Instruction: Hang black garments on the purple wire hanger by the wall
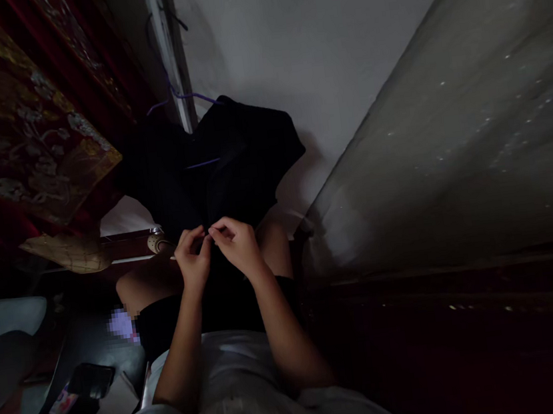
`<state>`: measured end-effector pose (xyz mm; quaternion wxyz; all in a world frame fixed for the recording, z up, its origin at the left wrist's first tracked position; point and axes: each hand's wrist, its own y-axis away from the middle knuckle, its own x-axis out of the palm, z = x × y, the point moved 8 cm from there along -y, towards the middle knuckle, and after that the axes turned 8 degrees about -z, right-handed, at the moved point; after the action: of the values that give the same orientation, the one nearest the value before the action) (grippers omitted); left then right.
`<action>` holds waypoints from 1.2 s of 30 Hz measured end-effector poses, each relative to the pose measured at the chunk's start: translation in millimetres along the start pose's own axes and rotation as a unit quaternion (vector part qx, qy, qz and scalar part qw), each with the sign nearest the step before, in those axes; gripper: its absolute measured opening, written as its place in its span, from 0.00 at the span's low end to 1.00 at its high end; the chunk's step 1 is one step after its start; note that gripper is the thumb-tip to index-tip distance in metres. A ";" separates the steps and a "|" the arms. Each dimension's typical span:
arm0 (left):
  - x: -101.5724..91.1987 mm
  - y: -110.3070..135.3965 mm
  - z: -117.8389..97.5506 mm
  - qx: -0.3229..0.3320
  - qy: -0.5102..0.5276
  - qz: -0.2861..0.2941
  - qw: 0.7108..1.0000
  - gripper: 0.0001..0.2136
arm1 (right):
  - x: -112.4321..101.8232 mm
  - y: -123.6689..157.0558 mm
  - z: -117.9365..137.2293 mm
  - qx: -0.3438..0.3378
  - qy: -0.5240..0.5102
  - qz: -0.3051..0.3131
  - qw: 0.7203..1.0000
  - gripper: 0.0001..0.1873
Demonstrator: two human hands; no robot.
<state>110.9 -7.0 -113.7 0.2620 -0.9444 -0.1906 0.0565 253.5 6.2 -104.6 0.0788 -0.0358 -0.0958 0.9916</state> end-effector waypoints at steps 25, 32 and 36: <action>42.7 18.2 9.4 -0.024 -0.008 0.052 0.998 0.06 | -10.3 -135.6 110.8 -0.006 -0.164 -0.055 0.985 0.15; 35.9 -57.6 -70.3 0.132 -0.035 0.110 0.985 0.14 | -12.0 -116.7 131.3 -0.040 -0.160 -0.072 0.984 0.14; 30.6 -123.6 -139.5 0.268 -0.079 0.073 0.957 0.13 | -16.8 -106.0 130.4 -0.092 -0.111 -0.066 0.987 0.17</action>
<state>127.0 36.6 69.4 0.4844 -0.8436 -0.1188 0.1992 274.7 82.2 44.7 0.1293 0.0737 -0.1966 0.9691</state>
